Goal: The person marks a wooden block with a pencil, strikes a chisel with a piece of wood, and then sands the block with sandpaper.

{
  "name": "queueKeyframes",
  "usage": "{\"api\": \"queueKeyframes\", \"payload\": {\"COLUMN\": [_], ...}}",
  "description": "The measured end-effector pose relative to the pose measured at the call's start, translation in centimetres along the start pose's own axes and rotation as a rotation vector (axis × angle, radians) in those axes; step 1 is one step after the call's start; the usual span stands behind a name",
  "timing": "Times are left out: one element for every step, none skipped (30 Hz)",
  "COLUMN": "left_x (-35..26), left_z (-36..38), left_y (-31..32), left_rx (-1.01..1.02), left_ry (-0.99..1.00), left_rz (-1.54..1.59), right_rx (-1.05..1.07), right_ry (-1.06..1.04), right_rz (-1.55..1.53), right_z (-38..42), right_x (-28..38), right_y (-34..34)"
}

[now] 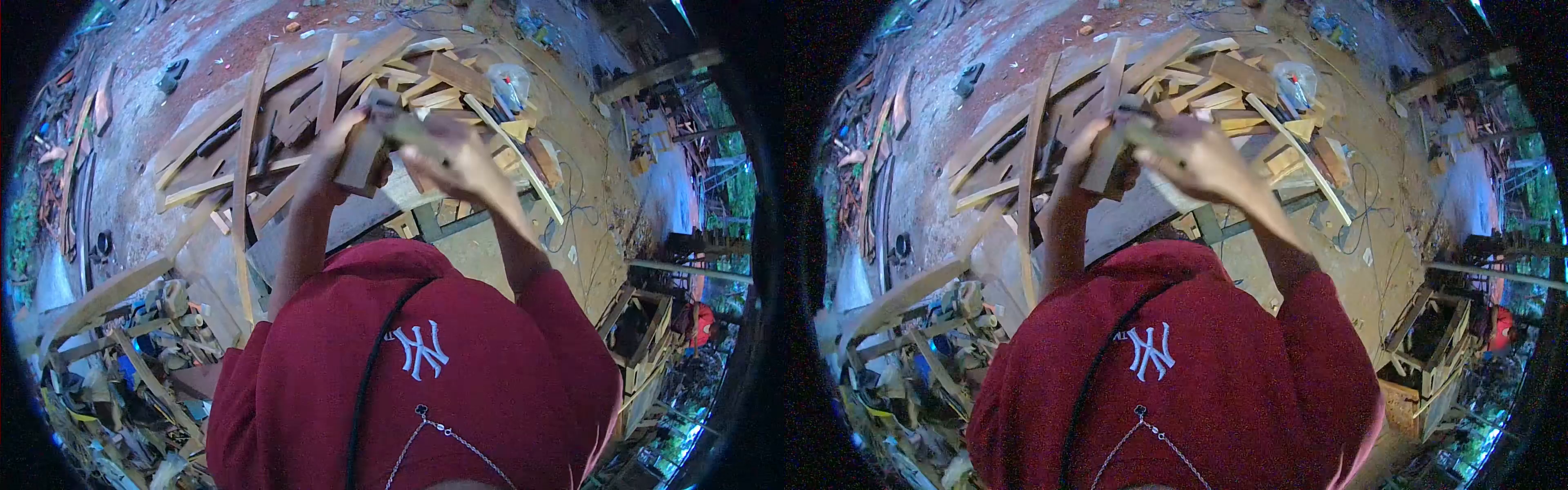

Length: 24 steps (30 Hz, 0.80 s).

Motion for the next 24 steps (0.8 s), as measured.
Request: {"api": "queueKeyframes", "payload": {"left_x": [0.0,0.0,-0.1,-0.2,-0.3,-0.2,-0.2,0.0,0.2,0.3,0.0,-0.5,-0.8,-0.6,0.0,0.7,1.3,1.1,0.8,0.6,0.0,-0.3,0.0,0.4], "left_z": [0.1,0.2,0.3,0.3,0.5,1.3,1.2,0.7,0.3,0.3,0.2,0.8,1.3,1.4,0.7,-0.5,-0.9,-0.8,-0.5,0.2,1.0,1.6,1.2,0.5], "left_y": [0.0,-0.2,-0.2,-0.1,-0.2,0.2,0.1,-0.2,-0.4,0.2,0.3,1.6,2.1,2.4,1.6,-0.6,-1.2,-0.9,-0.2,0.9,2.1,2.9,2.4,1.2], "left_rx": [-0.061,-0.122,-0.134,-0.144,-0.153,-0.132,-0.079,-0.022,0.036,0.102,0.006,-0.093,-0.196,-0.104,0.078,0.262,0.45,0.37,0.287,0.188,0.087,-0.018,0.059,0.137], "left_ry": [0.021,0.04,0.059,0.076,0.088,-0.054,-0.064,-0.074,-0.078,-0.077,-0.038,-0.001,0.031,0.036,-0.047,-0.131,-0.212,-0.153,-0.1,-0.028,0.043,0.019,0.016,0.01], "left_rz": [0.005,0.01,-0.008,-0.03,-0.052,-0.066,-0.06,-0.054,-0.047,0.066,0.092,0.118,0.143,0.16,0.165,0.17,0.172,0.104,0.032,0.052,0.074,0.124,0.114,0.104], "right_rx": [-0.011,-0.056,0.096,0.046,0.007,-0.031,-0.058,0.003,0.012,0.019,0.027,-0.014,-0.061,-0.006,0.05,0.21,0.192,0.181,0.17,0.048,-0.071,-0.046,-0.019,0.088], "right_ry": [-0.065,-0.169,-0.119,-0.199,-0.199,-0.199,-0.122,0.126,0.115,0.099,0.082,-0.042,-0.163,-0.144,-0.121,0.148,0.518,0.492,0.461,0.156,-0.149,-0.082,-0.015,0.125], "right_rz": [0.026,0.027,-0.113,-0.049,-0.03,-0.011,-0.036,-0.062,-0.077,-0.091,-0.109,-0.066,-0.021,-0.032,-0.043,-0.153,-0.323,-0.226,-0.129,-0.063,0.002,0.013,0.025,0.017], "right_z": [0.0,-0.3,-0.7,-0.5,-0.4,-0.2,-0.6,-0.7,-0.2,0.6,1.0,1.0,1.0,1.1,1.2,0.5,0.9,0.9,0.9,0.8,1.5,1.6,1.8,1.9], "right_x": [1.3,3.0,4.5,4.2,2.5,0.8,-0.7,-2.2,-1.9,-1.2,-0.1,1.5,3.1,2.8,2.3,-0.1,-1.8,-1.7,-1.6,0.1,2.5,2.9,3.2,1.2], "right_y": [0.4,0.8,0.2,0.3,0.4,0.5,0.0,-0.8,-0.4,0.7,1.6,1.3,0.9,1.1,1.1,0.7,0.6,0.4,0.5,0.6,0.8,0.7,0.5,0.7]}}
Point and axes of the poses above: each hand's wrist, its own z-axis away from the middle knuckle, its own y-axis out of the palm, x = y × z, the point moved 5 cm from there along -z, towards the middle knuckle, and after that the axes turned 10 degrees about z, right-handed, at the moved point
